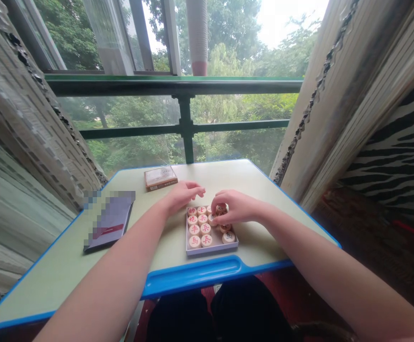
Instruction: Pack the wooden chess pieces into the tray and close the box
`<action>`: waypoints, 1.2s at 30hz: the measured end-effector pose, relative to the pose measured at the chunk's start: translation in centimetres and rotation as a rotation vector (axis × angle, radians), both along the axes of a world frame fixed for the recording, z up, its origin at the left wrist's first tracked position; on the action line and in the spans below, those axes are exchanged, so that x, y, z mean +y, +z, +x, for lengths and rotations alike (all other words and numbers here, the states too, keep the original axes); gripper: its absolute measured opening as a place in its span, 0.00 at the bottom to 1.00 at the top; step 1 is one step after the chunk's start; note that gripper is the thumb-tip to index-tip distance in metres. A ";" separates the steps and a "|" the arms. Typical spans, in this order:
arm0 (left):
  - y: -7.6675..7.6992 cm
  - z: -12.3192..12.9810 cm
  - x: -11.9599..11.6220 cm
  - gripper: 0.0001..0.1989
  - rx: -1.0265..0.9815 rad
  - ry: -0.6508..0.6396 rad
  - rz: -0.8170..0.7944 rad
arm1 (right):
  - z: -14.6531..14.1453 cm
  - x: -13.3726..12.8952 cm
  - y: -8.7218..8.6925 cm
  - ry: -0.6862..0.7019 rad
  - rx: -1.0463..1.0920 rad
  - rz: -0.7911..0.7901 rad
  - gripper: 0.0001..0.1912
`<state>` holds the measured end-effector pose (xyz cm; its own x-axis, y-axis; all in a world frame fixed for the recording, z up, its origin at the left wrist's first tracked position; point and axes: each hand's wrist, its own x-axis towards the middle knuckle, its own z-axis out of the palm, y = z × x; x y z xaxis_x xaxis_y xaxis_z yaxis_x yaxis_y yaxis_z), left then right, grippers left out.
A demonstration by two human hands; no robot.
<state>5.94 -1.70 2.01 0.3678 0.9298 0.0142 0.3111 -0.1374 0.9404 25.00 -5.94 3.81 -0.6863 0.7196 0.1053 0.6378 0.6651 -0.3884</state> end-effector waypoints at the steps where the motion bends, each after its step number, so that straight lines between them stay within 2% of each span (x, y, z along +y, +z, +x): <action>1: 0.0 0.0 0.0 0.15 0.006 0.001 0.001 | 0.0 0.0 0.0 -0.001 -0.003 -0.002 0.11; 10: 0.1 0.2 -0.1 0.15 -0.017 -0.006 0.016 | 0.1 0.2 -0.2 -0.024 0.000 -0.042 0.12; 15: 0.2 0.1 -0.1 0.15 0.004 0.003 0.017 | 0.4 0.2 0.3 -0.057 0.022 -0.055 0.13; 18: 0.1 0.0 0.0 0.15 0.005 0.010 0.013 | 1.0 0.8 0.5 -0.209 0.027 -0.008 0.15; 23: -0.2 -0.1 0.0 0.15 0.015 -0.002 0.001 | 3.1 2.8 -0.4 -0.597 -0.103 0.217 0.13; 26: -0.3 0.0 0.0 0.16 0.046 0.013 -0.004 | 3.9 3.4 -1.0 -0.699 -0.188 0.206 0.16; 32: -0.1 0.0 -0.3 0.17 0.076 0.021 0.002 | 3.3 3.1 -0.9 -0.534 -0.213 0.134 0.13; 36: 0.1 0.0 -0.5 0.17 0.083 0.018 -0.001 | 3.0 2.9 -0.8 -0.484 -0.198 0.123 0.11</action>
